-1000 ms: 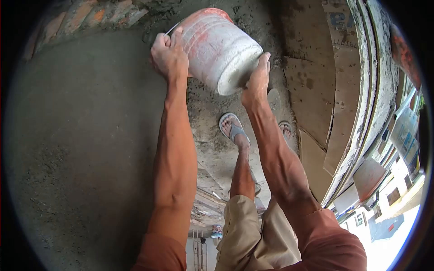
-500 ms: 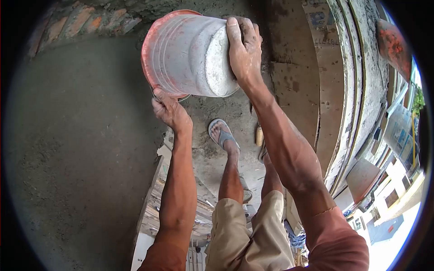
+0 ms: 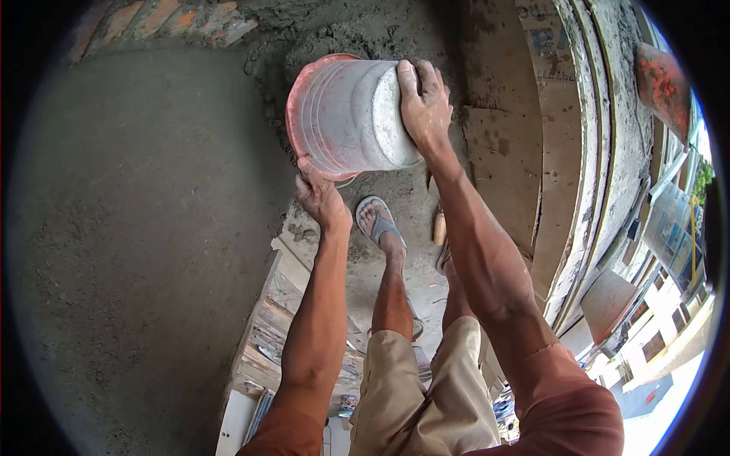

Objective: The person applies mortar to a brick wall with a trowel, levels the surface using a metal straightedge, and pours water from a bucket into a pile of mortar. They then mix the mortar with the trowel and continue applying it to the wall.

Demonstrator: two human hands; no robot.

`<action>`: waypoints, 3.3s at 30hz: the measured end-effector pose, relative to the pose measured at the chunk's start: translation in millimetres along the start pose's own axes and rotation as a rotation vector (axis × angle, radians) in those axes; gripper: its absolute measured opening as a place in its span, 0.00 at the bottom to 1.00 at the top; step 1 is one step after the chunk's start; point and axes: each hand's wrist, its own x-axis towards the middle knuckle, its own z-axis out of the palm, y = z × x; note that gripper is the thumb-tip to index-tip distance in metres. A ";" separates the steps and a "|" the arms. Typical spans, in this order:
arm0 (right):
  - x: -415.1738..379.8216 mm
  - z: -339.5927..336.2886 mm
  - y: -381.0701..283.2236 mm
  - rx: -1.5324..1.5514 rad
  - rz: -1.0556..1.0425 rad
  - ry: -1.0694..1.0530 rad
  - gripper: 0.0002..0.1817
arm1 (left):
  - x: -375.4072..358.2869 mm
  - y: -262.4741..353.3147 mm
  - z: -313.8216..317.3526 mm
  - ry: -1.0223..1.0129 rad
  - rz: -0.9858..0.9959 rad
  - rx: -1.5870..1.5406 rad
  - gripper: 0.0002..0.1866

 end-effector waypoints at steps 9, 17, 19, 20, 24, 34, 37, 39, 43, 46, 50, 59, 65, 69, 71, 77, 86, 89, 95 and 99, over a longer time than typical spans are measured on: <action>-8.5 67.2 9.7 -0.424 -0.152 -0.209 0.30 | 30.4 -95.0 -33.9 0.060 -0.256 -0.281 0.38; -0.4 -32.0 -34.5 -0.236 -0.224 -0.044 0.25 | -34.8 -10.4 18.7 0.129 -0.249 -0.319 0.34; -8.0 -88.0 -54.6 -0.180 -0.378 0.092 0.25 | -53.8 15.1 36.6 -0.048 -0.199 -0.313 0.33; -5.0 -109.9 -53.9 -0.059 -0.492 0.143 0.26 | -58.3 23.3 47.8 -0.138 -0.179 -0.353 0.28; -3.2 -121.3 -72.1 0.236 -0.360 0.217 0.23 | -15.3 -1.2 89.1 -0.399 -0.141 -0.399 0.23; 67.4 12.1 101.9 0.292 0.309 -0.168 0.42 | 86.0 -68.7 49.1 -0.026 -0.155 0.337 0.30; 32.8 -35.1 36.7 0.174 0.061 -0.100 0.34 | 52.3 -37.0 47.0 -0.036 -0.107 0.144 0.31; 7.2 -83.9 -13.0 0.097 -0.223 -0.013 0.33 | 22.5 -7.2 49.9 -0.142 -0.090 -0.139 0.31; -15.5 -120.2 -74.6 0.110 -0.473 0.171 0.27 | -7.9 26.0 87.0 -0.478 -0.153 -0.365 0.22; 23.2 -84.3 -10.5 0.129 -0.447 0.128 0.32 | 64.1 -68.7 100.3 -0.354 -0.171 -0.184 0.24; 75.4 4.0 155.6 0.373 0.235 -0.019 0.36 | 100.5 -86.6 90.3 0.000 -0.252 0.461 0.28; 8.4 -89.6 14.4 0.628 -0.102 0.015 0.24 | 11.4 -21.0 84.9 -0.218 -0.230 -0.281 0.25; -2.7 -140.6 -10.5 0.635 -0.290 0.167 0.35 | -1.5 2.5 138.7 -0.496 -0.057 -0.513 0.21; 57.0 -25.3 183.2 0.466 0.350 -0.026 0.33 | 101.0 -133.4 87.5 -0.088 -0.330 0.508 0.27; 60.9 -1.9 190.6 0.763 0.237 -0.158 0.36 | 83.6 -82.3 92.9 -0.025 -0.237 0.602 0.32; 52.3 -65.3 84.0 0.739 0.033 -0.046 0.33 | 46.8 -46.6 116.0 -0.053 -0.173 0.318 0.27; 69.1 -36.7 143.0 0.623 0.623 0.010 0.34 | 90.2 -99.0 113.7 -0.132 -0.198 0.450 0.29; 75.5 -13.2 179.7 0.774 0.406 -0.137 0.30 | 100.2 -96.1 97.5 -0.062 -0.108 0.632 0.34; 26.3 -87.7 36.9 0.767 -0.143 -0.068 0.27 | 42.9 -46.1 100.5 -0.187 -0.027 0.017 0.24; 24.8 -92.4 56.2 0.691 -0.286 0.036 0.27 | 46.4 -48.1 97.0 -0.459 0.051 -0.276 0.26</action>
